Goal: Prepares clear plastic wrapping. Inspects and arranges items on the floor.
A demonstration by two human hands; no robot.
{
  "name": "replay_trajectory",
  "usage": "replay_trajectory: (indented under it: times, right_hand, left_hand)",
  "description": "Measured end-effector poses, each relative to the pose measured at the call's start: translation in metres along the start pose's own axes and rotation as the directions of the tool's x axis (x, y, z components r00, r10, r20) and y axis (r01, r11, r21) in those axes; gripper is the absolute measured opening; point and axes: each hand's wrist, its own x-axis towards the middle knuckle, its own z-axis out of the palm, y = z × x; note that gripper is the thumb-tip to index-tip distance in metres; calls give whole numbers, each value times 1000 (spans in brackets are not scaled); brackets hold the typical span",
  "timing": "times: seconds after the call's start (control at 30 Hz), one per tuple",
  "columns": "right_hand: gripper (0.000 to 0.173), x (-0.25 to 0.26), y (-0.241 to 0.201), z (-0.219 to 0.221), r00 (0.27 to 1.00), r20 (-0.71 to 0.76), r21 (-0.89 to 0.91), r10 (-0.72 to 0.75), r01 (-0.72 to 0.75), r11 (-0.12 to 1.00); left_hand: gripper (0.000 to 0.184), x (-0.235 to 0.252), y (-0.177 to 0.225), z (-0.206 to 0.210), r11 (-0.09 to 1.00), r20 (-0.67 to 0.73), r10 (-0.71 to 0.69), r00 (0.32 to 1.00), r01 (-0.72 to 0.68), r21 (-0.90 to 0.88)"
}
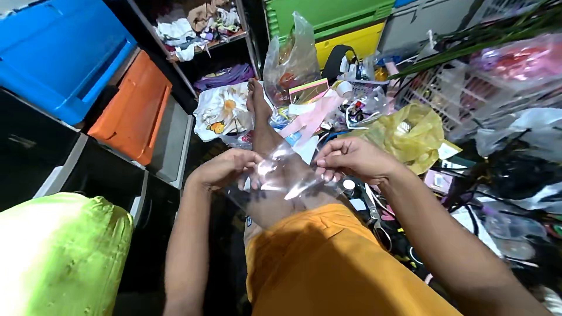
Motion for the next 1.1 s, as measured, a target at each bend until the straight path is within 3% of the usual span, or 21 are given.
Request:
replay_trajectory:
  times: [0.03, 0.07, 0.1, 0.2, 0.27, 0.37, 0.5, 0.67, 0.8, 0.9, 1.03, 1.1]
  right_hand:
    - [9, -3, 6, 1, 998, -55, 33, 37, -35, 999]
    - [10, -6, 15, 2, 991, -109, 64, 72, -65, 996]
    - [9, -10, 26, 4, 981, -157, 94, 117, -103, 990]
    - [6, -20, 63, 9, 941, -265, 177, 210, -167, 970]
    - [6, -26, 81, 16, 924, -312, 212, 221, -159, 964]
    - [6, -31, 94, 26, 908, -346, 218, 236, -167, 962]
    - [8, -30, 106, 37, 904, -339, 237, 261, -187, 953]
    - [19, -34, 110, 36, 898, -364, 107, 248, -225, 969]
    - [23, -58, 105, -7, 842, -502, -69, 197, -267, 961]
    - [25, -94, 101, -55, 765, -626, -281, 151, -403, 871]
    - [30, -130, 107, -84, 707, -555, -440, 438, -697, 567]
    - [37, -135, 132, -75, 658, -511, -508, 553, -750, 423]
  left_hand:
    - [77, -4, -14, -1, 998, -45, -36, 998, 34, -46]
    - [82, -10, -29, 2, 994, -107, -72, 992, 63, -90]
    - [75, -17, -43, 7, 989, -186, -108, 977, 86, -124]
    - [21, -30, -76, 36, 953, -369, -182, 912, 71, -294]
    - [15, -36, -89, 57, 925, -469, -223, 855, 34, -378]
    - [14, -37, -98, 81, 897, -621, -327, 713, 26, -442]
    - [21, -34, -111, 99, 890, -671, -427, 606, 148, -432]
    - [8, -29, -120, 114, 890, -697, -443, 564, 183, -418]
    - [27, -32, -128, 116, 925, -818, -378, 434, 202, -321]
    - [43, -35, -130, 118, 939, -872, -322, 368, 240, -246]
    - [73, -30, -135, 129, 959, -927, -230, 295, 230, -165]
    - [88, -27, -133, 137, 923, -960, -116, 256, 384, -9]
